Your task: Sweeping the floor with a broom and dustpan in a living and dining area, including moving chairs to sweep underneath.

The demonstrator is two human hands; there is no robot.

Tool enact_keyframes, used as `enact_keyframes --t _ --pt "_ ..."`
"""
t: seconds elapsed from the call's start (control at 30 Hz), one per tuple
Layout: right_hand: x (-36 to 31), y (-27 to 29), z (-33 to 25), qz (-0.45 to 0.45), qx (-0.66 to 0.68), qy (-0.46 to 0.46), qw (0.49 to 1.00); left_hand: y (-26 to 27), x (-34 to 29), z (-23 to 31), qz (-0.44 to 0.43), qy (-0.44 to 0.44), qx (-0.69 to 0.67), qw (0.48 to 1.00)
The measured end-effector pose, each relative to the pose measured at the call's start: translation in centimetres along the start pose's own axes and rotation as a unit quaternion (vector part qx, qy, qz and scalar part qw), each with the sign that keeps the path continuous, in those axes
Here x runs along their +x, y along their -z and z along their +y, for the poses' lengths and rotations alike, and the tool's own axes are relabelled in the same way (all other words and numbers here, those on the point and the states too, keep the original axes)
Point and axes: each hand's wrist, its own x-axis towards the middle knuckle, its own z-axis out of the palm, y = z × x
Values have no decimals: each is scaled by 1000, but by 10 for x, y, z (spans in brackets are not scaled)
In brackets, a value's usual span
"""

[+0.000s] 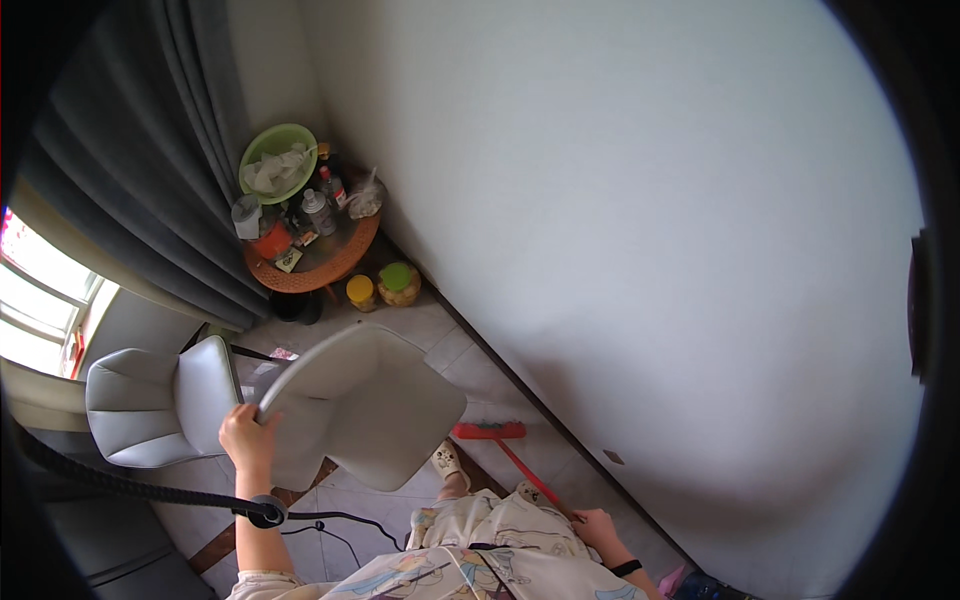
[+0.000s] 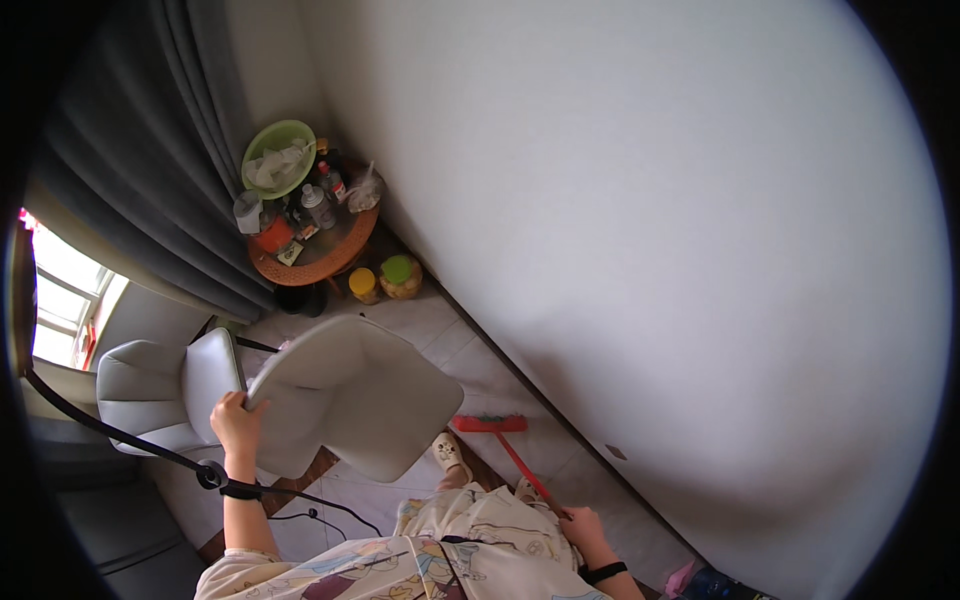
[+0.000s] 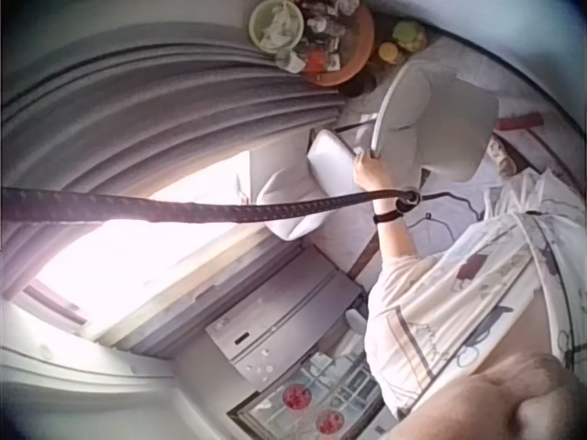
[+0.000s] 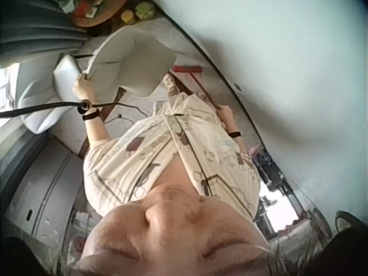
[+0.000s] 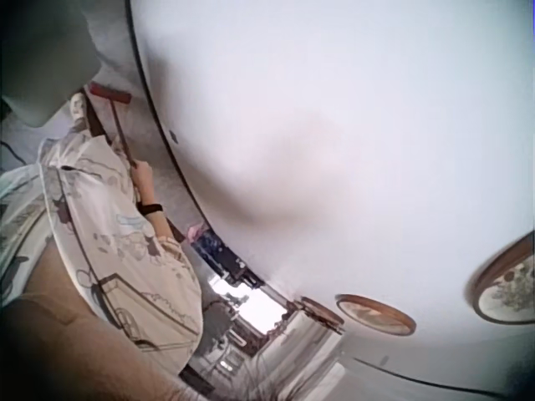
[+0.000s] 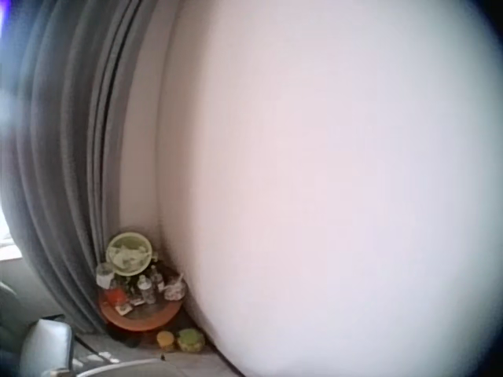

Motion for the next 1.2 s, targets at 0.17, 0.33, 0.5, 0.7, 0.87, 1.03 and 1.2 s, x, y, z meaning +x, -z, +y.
enact_keyframes --t 0.17,0.33,0.5,0.7,0.87,1.03,1.2 --pt "16 -5 4 20 -47 42 998 -32 60 -82 -7 98 69 993" --pt "15 4 1 23 -47 36 998 -84 113 -174 -31 171 93 980" --pt "19 8 1 -36 -118 -40 992 -144 149 -263 -57 226 35 972" --pt "32 19 0 -90 -172 -67 979 -162 157 -271 -106 280 17 954" --pt "45 38 -5 -119 -158 -61 978 -139 90 -196 143 115 -50 982" --pt "48 68 -40 -160 -257 154 941 -161 -87 -128 108 185 -252 944" --pt "66 91 -89 -302 -136 5 944 -136 -332 -40 -127 418 -59 898"
